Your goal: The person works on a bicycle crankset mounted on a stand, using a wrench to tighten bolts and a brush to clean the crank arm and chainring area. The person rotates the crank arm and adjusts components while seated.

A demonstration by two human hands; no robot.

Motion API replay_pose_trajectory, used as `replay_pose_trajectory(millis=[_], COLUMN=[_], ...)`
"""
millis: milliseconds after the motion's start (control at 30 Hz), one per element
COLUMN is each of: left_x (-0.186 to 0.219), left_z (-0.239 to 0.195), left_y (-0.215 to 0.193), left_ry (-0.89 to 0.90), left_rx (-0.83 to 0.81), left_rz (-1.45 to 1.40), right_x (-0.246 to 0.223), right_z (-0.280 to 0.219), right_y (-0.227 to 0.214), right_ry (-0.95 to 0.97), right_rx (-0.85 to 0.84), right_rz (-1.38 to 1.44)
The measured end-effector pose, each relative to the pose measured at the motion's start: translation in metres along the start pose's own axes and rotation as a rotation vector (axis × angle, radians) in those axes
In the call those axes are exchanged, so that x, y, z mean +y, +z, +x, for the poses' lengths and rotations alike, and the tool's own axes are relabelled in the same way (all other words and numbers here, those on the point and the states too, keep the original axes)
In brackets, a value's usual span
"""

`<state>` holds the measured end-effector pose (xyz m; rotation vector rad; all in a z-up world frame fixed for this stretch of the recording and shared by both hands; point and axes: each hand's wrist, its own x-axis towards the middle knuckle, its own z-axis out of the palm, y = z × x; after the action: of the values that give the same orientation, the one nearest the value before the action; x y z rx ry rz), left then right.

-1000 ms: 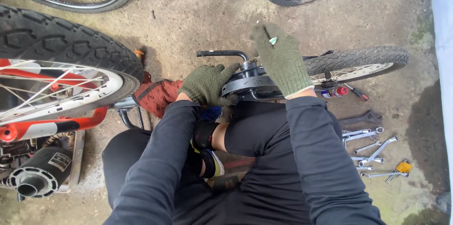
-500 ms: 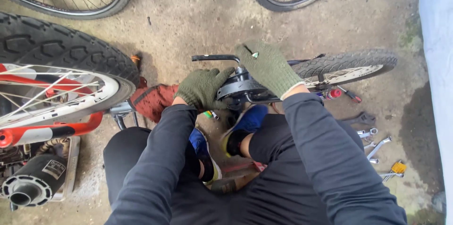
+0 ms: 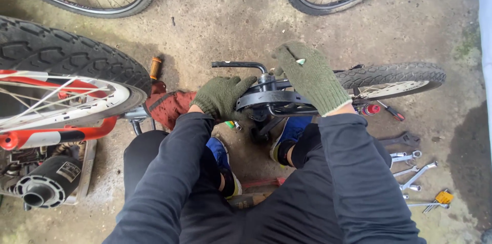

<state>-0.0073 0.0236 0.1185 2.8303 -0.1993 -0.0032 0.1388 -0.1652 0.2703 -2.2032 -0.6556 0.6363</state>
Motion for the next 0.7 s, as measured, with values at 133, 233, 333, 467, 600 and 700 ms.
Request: replay_pose_trajectory(millis=[133, 233, 333, 467, 600, 700], left_x=[0.000, 0.000, -0.002, -0.001, 0.004, 0.009], left_z=[0.002, 0.002, 0.001, 0.001, 0.008, 0.006], left_y=[-0.004, -0.004, 0.002, 0.008, 0.002, -0.016], left_ry=[0.008, 0.005, 0.005, -0.036, -0.121, -0.209], left_rx=[-0.051, -0.070, -0.084, -0.026, -0.111, -0.211], left_rz=[0.027, 0.052, 0.040, -0.020, -0.113, -0.042], right_x=[0.011, 0.002, 0.014, 0.024, -0.009, -0.008], right_z=[0.004, 0.005, 0.019, 0.038, 0.036, 0.038], right_y=[-0.002, -0.010, 0.004, 0.023, 0.001, 0.001], right_ry=[-0.048, -0.071, -0.040, -0.028, -0.114, -0.052], right_rx=[-0.016, -0.051, -0.056, -0.113, -0.074, -0.058], right_rz=[0.040, 0.033, 0.025, -0.050, -0.136, -0.058])
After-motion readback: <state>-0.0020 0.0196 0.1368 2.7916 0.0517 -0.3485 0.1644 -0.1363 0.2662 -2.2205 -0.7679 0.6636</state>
